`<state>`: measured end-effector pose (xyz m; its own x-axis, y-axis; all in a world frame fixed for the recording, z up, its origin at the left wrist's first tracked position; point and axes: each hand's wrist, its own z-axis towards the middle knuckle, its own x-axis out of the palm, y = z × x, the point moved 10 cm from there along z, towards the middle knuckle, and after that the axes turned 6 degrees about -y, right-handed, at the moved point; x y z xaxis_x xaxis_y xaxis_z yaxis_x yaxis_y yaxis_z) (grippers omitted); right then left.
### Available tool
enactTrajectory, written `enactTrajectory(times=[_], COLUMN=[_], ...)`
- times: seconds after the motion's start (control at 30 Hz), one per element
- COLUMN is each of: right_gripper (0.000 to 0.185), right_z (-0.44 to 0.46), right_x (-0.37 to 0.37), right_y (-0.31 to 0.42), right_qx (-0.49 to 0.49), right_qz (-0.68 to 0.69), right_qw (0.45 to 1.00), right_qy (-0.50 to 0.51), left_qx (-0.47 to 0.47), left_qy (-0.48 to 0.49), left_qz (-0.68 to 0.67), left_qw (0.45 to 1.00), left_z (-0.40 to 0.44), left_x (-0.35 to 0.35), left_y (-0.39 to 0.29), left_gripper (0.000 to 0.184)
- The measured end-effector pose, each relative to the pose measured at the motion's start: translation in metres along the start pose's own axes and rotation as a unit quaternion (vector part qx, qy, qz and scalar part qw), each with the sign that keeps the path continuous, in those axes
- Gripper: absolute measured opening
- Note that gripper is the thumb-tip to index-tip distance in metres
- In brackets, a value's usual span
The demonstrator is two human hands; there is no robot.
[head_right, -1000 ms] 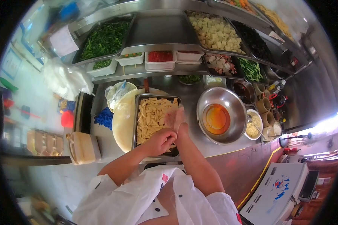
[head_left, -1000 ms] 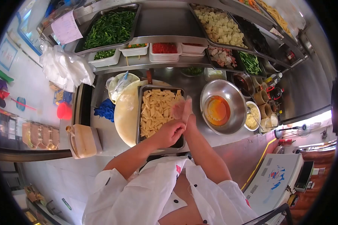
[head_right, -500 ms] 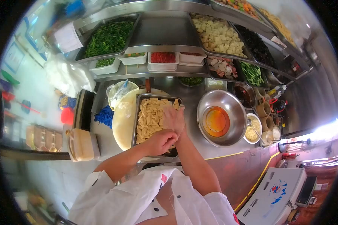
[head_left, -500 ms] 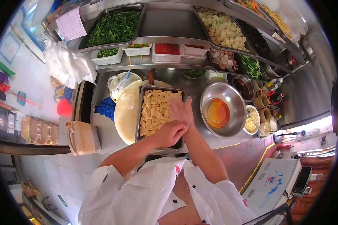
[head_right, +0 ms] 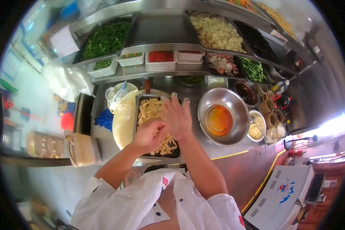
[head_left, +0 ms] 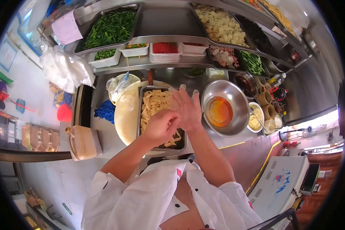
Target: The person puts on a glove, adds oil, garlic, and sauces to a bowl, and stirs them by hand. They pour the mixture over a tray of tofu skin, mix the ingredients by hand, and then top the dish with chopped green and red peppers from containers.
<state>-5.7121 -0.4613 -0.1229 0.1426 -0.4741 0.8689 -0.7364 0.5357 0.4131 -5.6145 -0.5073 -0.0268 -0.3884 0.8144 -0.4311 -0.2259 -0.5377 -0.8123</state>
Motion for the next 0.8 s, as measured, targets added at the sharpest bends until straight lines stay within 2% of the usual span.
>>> enactTrajectory(times=[0.07, 0.13, 0.17, 0.23, 0.33, 0.47, 0.53, 0.67, 0.73, 0.77, 0.8], right_gripper=[0.078, 0.076, 0.076, 0.071, 0.066, 0.064, 0.063, 0.067, 0.07, 0.07, 0.072], right_z=[-0.002, 0.003, 0.006, 0.001, 0.006, 0.003, -0.004, -0.001, 0.003, 0.005, 0.007], right_x=[-0.001, -0.021, -0.02, -0.033, -0.054, -0.053, -0.041, -0.045, -0.064, -0.07, -0.048], right_y=[0.0, 0.009, 0.006, 0.015, 0.019, 0.023, 0.025, 0.024, 0.005, 0.003, 0.006], right_qx=[-0.034, -0.099, -0.103, -0.132, -0.136, -0.147, -0.104, -0.1, -0.047, -0.049, -0.099], right_qz=[-0.022, -0.132, -0.129, -0.23, -0.241, -0.217, -0.263, -0.356, -0.203, -0.202, -0.165], right_qw=[0.999, 0.977, 0.977, 0.933, 0.92, 0.918, 0.91, 0.893, 0.945, 0.945, 0.967], right_qy=[-0.018, -0.136, -0.138, -0.245, -0.278, -0.297, -0.303, -0.257, -0.254, -0.253, -0.164], left_qx=[-0.028, 0.055, 0.058, 0.031, 0.01, 0.01, 0.047, 0.043, 0.057, 0.059, 0.074], left_qy=[-0.002, -0.077, -0.072, -0.113, -0.097, -0.088, -0.06, -0.002, 0.016, 0.017, 0.032], left_qz=[-0.001, 0.052, 0.051, 0.056, -0.011, -0.007, -0.014, -0.053, -0.047, -0.047, -0.029], left_qw=[1.0, 0.994, 0.994, 0.991, 0.995, 0.996, 0.997, 0.998, 0.997, 0.997, 0.996], left_z=[-0.007, -0.01, -0.009, -0.011, -0.01, -0.014, -0.012, -0.014, -0.014, -0.014, -0.014], left_x=[0.002, 0.001, 0.009, 0.013, 0.019, 0.022, 0.023, 0.031, 0.036, 0.037, 0.04], left_y=[-0.003, -0.033, -0.033, -0.021, -0.01, -0.004, -0.013, -0.012, -0.015, -0.016, -0.021], left_gripper=[0.021, 0.028, 0.028, 0.025, 0.019, 0.012, 0.007, 0.007, 0.007, 0.007, 0.008])
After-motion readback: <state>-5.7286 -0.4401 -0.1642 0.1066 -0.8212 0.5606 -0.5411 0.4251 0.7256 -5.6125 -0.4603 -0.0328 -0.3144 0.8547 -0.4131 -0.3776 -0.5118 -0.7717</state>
